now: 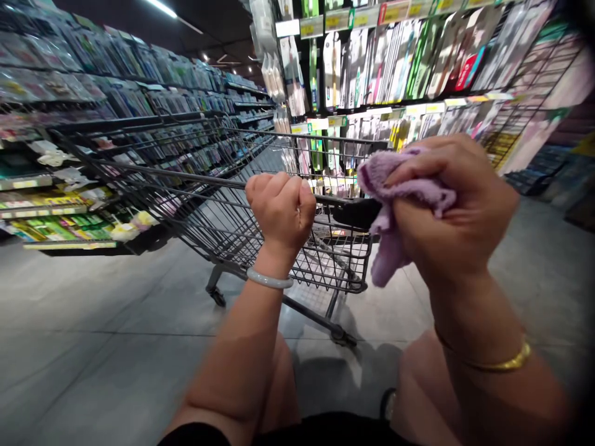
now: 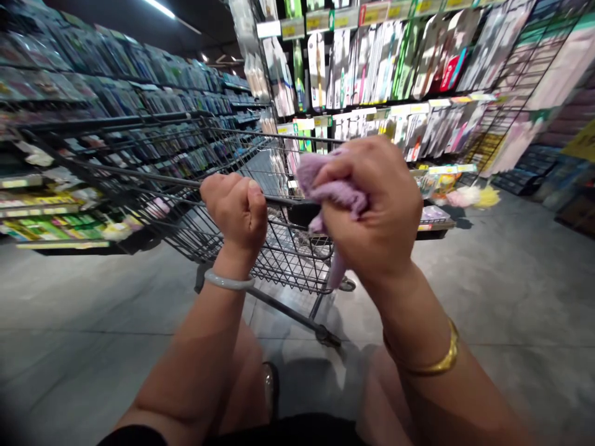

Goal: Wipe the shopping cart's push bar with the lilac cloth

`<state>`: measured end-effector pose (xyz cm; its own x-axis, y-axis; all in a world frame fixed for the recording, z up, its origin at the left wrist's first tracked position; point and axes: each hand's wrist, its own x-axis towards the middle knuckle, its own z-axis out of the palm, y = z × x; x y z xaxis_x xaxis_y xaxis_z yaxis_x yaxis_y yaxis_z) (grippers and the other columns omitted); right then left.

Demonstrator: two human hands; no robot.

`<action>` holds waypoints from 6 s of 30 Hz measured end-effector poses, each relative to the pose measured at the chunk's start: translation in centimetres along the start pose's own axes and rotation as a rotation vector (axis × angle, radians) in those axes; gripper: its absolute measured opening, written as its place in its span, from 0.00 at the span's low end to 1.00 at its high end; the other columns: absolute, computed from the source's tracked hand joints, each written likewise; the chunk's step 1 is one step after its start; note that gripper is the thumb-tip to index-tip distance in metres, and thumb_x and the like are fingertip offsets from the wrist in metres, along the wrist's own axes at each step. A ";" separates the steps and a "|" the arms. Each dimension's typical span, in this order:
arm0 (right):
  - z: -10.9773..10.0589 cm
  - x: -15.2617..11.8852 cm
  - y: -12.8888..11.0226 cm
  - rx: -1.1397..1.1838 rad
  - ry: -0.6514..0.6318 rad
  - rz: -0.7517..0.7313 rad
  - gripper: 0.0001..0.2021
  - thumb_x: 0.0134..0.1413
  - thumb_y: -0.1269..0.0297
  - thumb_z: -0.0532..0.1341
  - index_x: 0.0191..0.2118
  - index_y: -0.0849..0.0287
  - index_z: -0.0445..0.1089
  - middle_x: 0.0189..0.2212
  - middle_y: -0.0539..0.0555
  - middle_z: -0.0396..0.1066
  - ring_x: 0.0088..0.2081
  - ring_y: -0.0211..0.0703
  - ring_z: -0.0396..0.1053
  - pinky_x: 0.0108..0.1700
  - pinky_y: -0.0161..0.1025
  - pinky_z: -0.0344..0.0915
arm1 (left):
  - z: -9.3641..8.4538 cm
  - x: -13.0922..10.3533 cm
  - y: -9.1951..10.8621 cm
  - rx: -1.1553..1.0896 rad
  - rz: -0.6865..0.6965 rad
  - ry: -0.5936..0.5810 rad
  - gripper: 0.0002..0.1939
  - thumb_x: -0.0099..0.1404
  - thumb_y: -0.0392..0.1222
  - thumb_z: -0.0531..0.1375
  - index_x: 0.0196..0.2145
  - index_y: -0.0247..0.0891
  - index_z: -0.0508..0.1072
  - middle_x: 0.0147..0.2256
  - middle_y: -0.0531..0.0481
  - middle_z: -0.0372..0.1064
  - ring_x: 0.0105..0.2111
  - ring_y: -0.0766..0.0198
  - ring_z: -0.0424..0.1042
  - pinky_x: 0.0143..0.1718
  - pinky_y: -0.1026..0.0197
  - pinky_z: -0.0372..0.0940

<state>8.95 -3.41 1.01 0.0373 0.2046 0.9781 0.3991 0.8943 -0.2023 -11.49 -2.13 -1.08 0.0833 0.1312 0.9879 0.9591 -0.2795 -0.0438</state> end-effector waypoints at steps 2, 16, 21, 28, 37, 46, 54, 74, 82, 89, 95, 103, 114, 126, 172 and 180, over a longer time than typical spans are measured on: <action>-0.1 -0.4 -1.6 -0.048 -0.082 -0.109 0.10 0.45 0.73 0.63 0.35 0.51 0.71 0.37 0.51 0.69 0.43 0.45 0.68 0.46 0.47 0.67 | 0.0 0.0 -0.1 0.002 0.003 0.006 0.17 0.70 0.45 0.46 0.22 0.42 0.55 0.23 0.51 0.55 0.30 0.58 0.58 0.42 0.52 0.52; 2.0 -6.0 0.0 -0.269 -0.085 -0.553 0.08 0.48 0.68 0.67 0.34 0.47 0.72 0.40 0.46 0.74 0.44 0.43 0.69 0.44 0.45 0.64 | 0.0 -0.2 -0.9 0.007 -0.009 -0.039 0.18 0.70 0.45 0.47 0.23 0.42 0.59 0.24 0.50 0.59 0.32 0.57 0.60 0.43 0.51 0.50; 1.4 -6.1 0.0 -0.233 -0.184 -0.604 0.07 0.48 0.67 0.68 0.33 0.48 0.72 0.40 0.46 0.74 0.43 0.42 0.69 0.45 0.44 0.65 | 0.1 -0.1 -1.5 0.015 -0.008 -0.018 0.18 0.70 0.45 0.46 0.22 0.42 0.58 0.23 0.50 0.58 0.31 0.58 0.60 0.42 0.51 0.52; 1.1 -4.3 0.1 -0.241 -0.035 -0.456 0.09 0.44 0.68 0.69 0.32 0.48 0.72 0.39 0.49 0.73 0.43 0.47 0.70 0.44 0.48 0.69 | -0.4 0.3 -0.3 -0.022 -0.088 0.036 0.16 0.70 0.44 0.49 0.26 0.43 0.68 0.32 0.48 0.70 0.41 0.55 0.66 0.50 0.48 0.55; 3.1 -7.4 -0.9 -0.194 -0.282 -0.550 0.06 0.48 0.69 0.67 0.34 0.51 0.73 0.39 0.48 0.75 0.45 0.44 0.69 0.44 0.45 0.64 | -0.4 0.5 1.7 -0.166 0.019 -0.121 0.15 0.71 0.44 0.50 0.27 0.43 0.69 0.29 0.53 0.71 0.38 0.59 0.69 0.57 0.47 0.51; 1.0 -5.3 0.1 -0.027 -0.139 -0.246 0.09 0.43 0.71 0.66 0.34 0.54 0.73 0.38 0.55 0.67 0.41 0.48 0.67 0.41 0.48 0.66 | -0.1 0.3 1.7 -0.054 0.012 -0.066 0.19 0.72 0.45 0.48 0.22 0.42 0.62 0.24 0.52 0.65 0.32 0.60 0.64 0.45 0.51 0.55; 1.5 -6.2 0.7 0.021 -0.318 -0.225 0.09 0.44 0.72 0.63 0.35 0.55 0.71 0.40 0.54 0.67 0.40 0.44 0.66 0.39 0.44 0.65 | -0.2 0.2 1.0 -0.066 0.010 -0.078 0.19 0.72 0.45 0.48 0.22 0.42 0.62 0.24 0.52 0.65 0.32 0.60 0.63 0.44 0.51 0.53; 4.0 -4.9 1.1 0.054 0.057 0.124 0.25 0.53 0.53 0.64 0.56 0.50 0.63 0.53 0.57 0.60 0.60 0.54 0.56 0.64 0.61 0.54 | 0.3 -0.3 1.2 -0.055 -0.003 -0.019 0.19 0.73 0.46 0.47 0.25 0.41 0.64 0.25 0.52 0.63 0.33 0.60 0.64 0.45 0.51 0.53; 3.6 -6.7 4.8 -0.024 -0.077 0.233 0.21 0.56 0.59 0.62 0.55 0.46 0.64 0.55 0.54 0.62 0.62 0.51 0.56 0.66 0.60 0.52 | 0.1 -0.2 0.7 -0.046 0.012 -0.023 0.18 0.72 0.45 0.48 0.24 0.41 0.64 0.25 0.52 0.65 0.32 0.60 0.64 0.44 0.52 0.54; 2.7 -5.0 0.9 0.078 -0.063 0.302 0.19 0.56 0.64 0.61 0.54 0.45 0.65 0.52 0.52 0.63 0.58 0.48 0.62 0.64 0.58 0.57 | 0.3 -0.3 0.6 -0.050 -0.005 -0.003 0.18 0.72 0.45 0.48 0.23 0.42 0.63 0.25 0.52 0.65 0.32 0.60 0.63 0.44 0.52 0.54; 2.9 -4.0 0.7 0.079 0.066 0.063 0.31 0.51 0.64 0.66 0.60 0.44 0.57 0.55 0.53 0.60 0.58 0.51 0.61 0.63 0.55 0.61 | 0.3 -0.3 0.6 -0.049 -0.005 -0.010 0.19 0.72 0.46 0.47 0.25 0.41 0.65 0.26 0.52 0.64 0.33 0.60 0.64 0.45 0.52 0.53; 2.5 -3.5 -0.2 0.124 0.051 0.133 0.25 0.53 0.61 0.65 0.56 0.45 0.62 0.52 0.52 0.63 0.55 0.49 0.65 0.60 0.54 0.64 | 0.3 -0.4 0.7 -0.080 -0.015 -0.027 0.19 0.73 0.47 0.47 0.25 0.42 0.64 0.26 0.51 0.64 0.34 0.59 0.64 0.45 0.51 0.53; 2.7 -3.9 0.7 0.043 0.016 0.149 0.28 0.52 0.55 0.65 0.58 0.48 0.60 0.53 0.55 0.63 0.57 0.51 0.63 0.61 0.55 0.61 | 0.1 -0.3 1.0 -0.043 -0.004 -0.061 0.19 0.73 0.47 0.47 0.25 0.42 0.65 0.27 0.51 0.66 0.34 0.59 0.65 0.46 0.51 0.53; -1.2 -1.5 -1.8 -0.056 -0.305 0.177 0.34 0.50 0.72 0.63 0.62 0.41 0.58 0.60 0.49 0.64 0.59 0.47 0.65 0.61 0.49 0.64 | 0.4 -0.3 0.7 -0.062 -0.025 -0.023 0.20 0.72 0.48 0.45 0.24 0.42 0.64 0.25 0.51 0.63 0.33 0.59 0.63 0.45 0.51 0.53; 1.5 -2.5 2.0 0.022 -0.096 0.214 0.08 0.58 0.55 0.61 0.41 0.48 0.73 0.46 0.53 0.67 0.57 0.50 0.62 0.63 0.62 0.57 | 0.2 -0.3 1.0 -0.055 -0.013 -0.021 0.20 0.72 0.47 0.46 0.23 0.41 0.63 0.25 0.51 0.62 0.32 0.59 0.62 0.44 0.51 0.53; 0.9 -1.7 -1.6 -0.006 -0.169 -0.034 0.11 0.51 0.66 0.67 0.41 0.45 0.75 0.54 0.52 0.63 0.59 0.51 0.62 0.63 0.57 0.61 | 0.1 -0.3 1.1 -0.049 0.005 -0.019 0.19 0.72 0.46 0.47 0.23 0.41 0.61 0.24 0.52 0.60 0.32 0.60 0.62 0.44 0.52 0.52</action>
<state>7.48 -4.81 -0.34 -0.1303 0.2387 0.9623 0.4033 0.8994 -0.1685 -10.46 -2.37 -1.41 0.0939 0.1475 0.9846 0.9442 -0.3267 -0.0411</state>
